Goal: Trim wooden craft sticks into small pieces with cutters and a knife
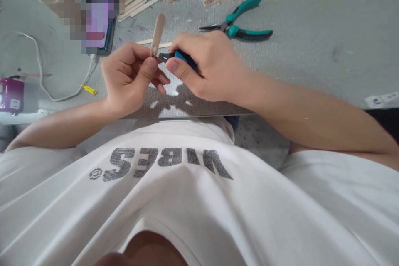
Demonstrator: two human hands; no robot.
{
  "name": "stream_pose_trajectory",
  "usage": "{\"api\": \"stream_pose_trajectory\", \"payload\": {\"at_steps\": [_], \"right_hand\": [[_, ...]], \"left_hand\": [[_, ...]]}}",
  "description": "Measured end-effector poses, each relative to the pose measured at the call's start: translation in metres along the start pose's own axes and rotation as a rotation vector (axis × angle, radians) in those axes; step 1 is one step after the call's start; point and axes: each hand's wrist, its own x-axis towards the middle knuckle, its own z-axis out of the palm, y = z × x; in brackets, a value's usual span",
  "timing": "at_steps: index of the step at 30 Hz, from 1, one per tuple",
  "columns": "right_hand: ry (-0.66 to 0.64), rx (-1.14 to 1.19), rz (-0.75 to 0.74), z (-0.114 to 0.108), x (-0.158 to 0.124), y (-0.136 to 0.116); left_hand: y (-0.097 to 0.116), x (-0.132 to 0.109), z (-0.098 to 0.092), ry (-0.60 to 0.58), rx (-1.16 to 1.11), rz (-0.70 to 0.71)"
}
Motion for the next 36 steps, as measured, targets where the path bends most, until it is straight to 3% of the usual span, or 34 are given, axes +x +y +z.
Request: {"api": "stream_pose_trajectory", "payload": {"at_steps": [10, 17, 22, 28, 32, 34, 36], "right_hand": [[0.081, 0.015, -0.088, 0.005, 0.002, 0.007], [0.083, 0.095, -0.117, 0.013, 0.0, 0.023], [0.037, 0.104, -0.076, 0.011, -0.003, 0.019], [0.102, 0.024, -0.267, 0.007, 0.001, 0.018], [0.113, 0.023, -0.345, 0.009, 0.003, 0.028], [0.095, 0.075, -0.318, 0.012, 0.003, 0.031], [0.083, 0.191, -0.19, 0.014, 0.002, 0.032]], "left_hand": [[-0.003, 0.0, 0.002, 0.02, 0.112, 0.101], [-0.001, 0.0, 0.0, -0.029, 0.09, 0.084], [0.003, 0.002, -0.003, -0.088, 0.031, 0.027], [0.01, 0.0, -0.001, -0.136, -0.078, 0.003], [0.002, 0.001, 0.0, -0.163, -0.11, -0.022], [-0.003, 0.001, 0.0, -0.182, -0.103, -0.053], [-0.004, 0.002, -0.001, -0.197, -0.092, -0.086]]}}
